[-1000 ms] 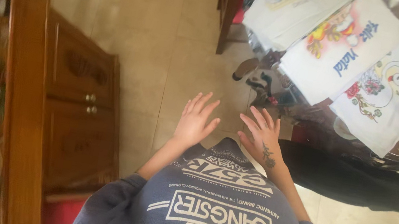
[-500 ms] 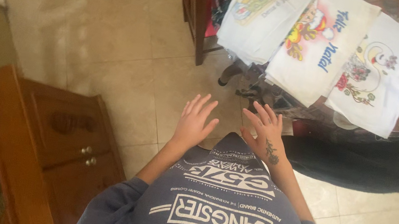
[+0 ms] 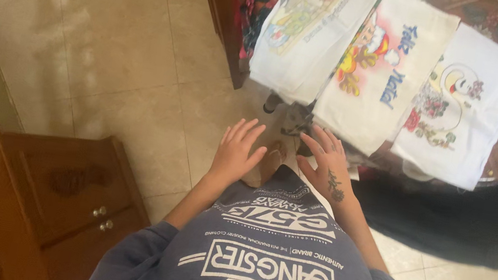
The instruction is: The person folds several printed cloths on a table and places them into a wooden drawer. The person handles each cloth individually, folding it neatly and stacking it inside the drawer.
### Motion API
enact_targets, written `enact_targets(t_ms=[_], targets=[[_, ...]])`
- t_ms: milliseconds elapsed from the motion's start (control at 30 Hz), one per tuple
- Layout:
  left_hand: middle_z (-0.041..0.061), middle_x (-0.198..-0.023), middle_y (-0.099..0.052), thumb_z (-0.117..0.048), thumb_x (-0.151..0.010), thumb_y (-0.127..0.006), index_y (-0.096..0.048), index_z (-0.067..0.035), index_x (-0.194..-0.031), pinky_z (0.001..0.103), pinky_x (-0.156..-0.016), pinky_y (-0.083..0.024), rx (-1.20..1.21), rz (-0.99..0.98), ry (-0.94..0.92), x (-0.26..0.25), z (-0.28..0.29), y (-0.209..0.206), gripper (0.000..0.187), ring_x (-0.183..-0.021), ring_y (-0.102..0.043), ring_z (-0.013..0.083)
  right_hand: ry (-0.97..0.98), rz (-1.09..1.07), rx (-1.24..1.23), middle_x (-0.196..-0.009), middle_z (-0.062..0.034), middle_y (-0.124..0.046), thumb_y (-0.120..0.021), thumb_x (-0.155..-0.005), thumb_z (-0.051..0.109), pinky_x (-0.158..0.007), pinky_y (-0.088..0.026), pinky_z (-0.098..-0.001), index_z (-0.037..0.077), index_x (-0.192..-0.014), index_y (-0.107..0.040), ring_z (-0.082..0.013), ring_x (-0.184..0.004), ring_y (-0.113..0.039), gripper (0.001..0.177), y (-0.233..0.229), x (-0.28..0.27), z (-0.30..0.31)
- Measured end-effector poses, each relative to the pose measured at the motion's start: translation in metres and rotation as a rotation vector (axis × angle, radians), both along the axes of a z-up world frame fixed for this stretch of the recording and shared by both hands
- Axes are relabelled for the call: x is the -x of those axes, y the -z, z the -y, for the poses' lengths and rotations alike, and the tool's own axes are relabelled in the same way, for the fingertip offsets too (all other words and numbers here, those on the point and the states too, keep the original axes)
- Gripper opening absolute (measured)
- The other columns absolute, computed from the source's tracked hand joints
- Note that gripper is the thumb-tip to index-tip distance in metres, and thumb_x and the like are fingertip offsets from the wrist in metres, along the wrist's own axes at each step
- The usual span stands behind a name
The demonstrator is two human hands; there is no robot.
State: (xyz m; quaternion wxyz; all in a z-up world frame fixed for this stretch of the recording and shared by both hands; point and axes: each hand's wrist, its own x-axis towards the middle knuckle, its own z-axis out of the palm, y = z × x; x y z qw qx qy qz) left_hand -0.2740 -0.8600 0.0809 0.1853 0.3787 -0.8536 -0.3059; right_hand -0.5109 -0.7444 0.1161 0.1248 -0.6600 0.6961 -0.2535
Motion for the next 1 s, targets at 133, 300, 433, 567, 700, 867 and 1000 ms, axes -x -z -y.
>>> enact_targets(t_ms=[133,300,433,567,700,867,1000], targets=[[0.012,-0.154,-0.049,-0.038,-0.096,-0.065,-0.054,-0.013,-0.146,0.061,-0.118,-0.028,0.026,0.019,0.003,0.035,0.035,-0.001,0.057,-0.146,-0.038,0.0381,0.011,-0.01,0.007,-0.151,-0.0181,-0.05,-0.076,-0.085,0.025,-0.113,-0.037,-0.0546,0.015,-0.139,-0.06,-0.0452,-0.139,-0.043,0.057,0.001,0.034,0.036],[0.013,-0.149,-0.053,-0.037,-0.095,-0.066,-0.055,-0.013,-0.144,0.061,-0.117,-0.03,0.052,-0.002,-0.01,0.084,0.081,-0.009,0.055,-0.143,-0.044,0.037,-0.005,0.032,0.067,-0.149,-0.021,-0.051,-0.077,-0.085,0.021,-0.113,-0.038,-0.0542,0.014,-0.139,-0.06,-0.0452,-0.138,-0.045,0.057,-0.005,0.075,0.079],[0.015,-0.145,-0.056,-0.035,-0.095,-0.066,-0.056,-0.01,-0.142,0.056,-0.115,-0.033,0.075,-0.053,-0.023,0.113,0.103,-0.016,0.054,-0.139,-0.046,0.0381,-0.022,0.056,0.075,-0.147,-0.0209,-0.053,-0.078,-0.084,0.02,-0.111,-0.04,-0.0534,0.013,-0.135,-0.062,-0.0437,-0.137,-0.048,0.055,-0.01,0.104,0.105],[0.017,-0.142,-0.059,-0.032,-0.094,-0.067,-0.058,-0.008,-0.14,0.051,-0.115,-0.036,0.105,-0.086,-0.017,0.131,0.114,-0.017,0.053,-0.137,-0.048,0.0383,-0.037,0.063,0.063,-0.144,-0.0215,-0.055,-0.078,-0.085,0.019,-0.108,-0.044,-0.0518,0.012,-0.134,-0.063,-0.0432,-0.133,-0.051,0.052,-0.009,0.124,0.122],[0.017,-0.14,-0.06,-0.029,-0.093,-0.069,-0.058,-0.007,-0.139,0.05,-0.114,-0.037,0.085,-0.094,0.008,0.142,0.122,-0.017,0.052,-0.135,-0.052,0.0365,-0.043,0.07,0.095,-0.142,-0.0216,-0.057,-0.078,-0.083,0.017,-0.105,-0.047,-0.0509,0.01,-0.133,-0.062,-0.0429,-0.13,-0.054,0.053,-0.009,0.134,0.132],[0.016,-0.138,-0.062,-0.028,-0.091,-0.069,-0.059,-0.006,-0.138,0.047,-0.11,-0.042,0.009,-0.121,0.002,0.148,0.142,-0.013,0.053,-0.131,-0.055,0.0357,-0.026,0.137,0.1,-0.141,-0.0208,-0.058,-0.077,-0.085,0.016,-0.098,-0.051,-0.0471,0.009,-0.134,-0.062,-0.0414,-0.122,-0.058,0.051,-0.005,0.134,0.144],[0.017,-0.138,-0.062,-0.028,-0.091,-0.069,-0.059,-0.006,-0.138,0.046,-0.108,-0.044,-0.021,-0.126,0.022,0.147,0.168,-0.007,0.053,-0.129,-0.056,0.0368,0.073,0.205,-0.018,-0.14,-0.0189,-0.059,-0.077,-0.086,0.017,-0.093,-0.053,-0.0449,0.01,-0.133,-0.063,-0.038,-0.116,-0.061,0.05,-0.002,0.129,0.155]])
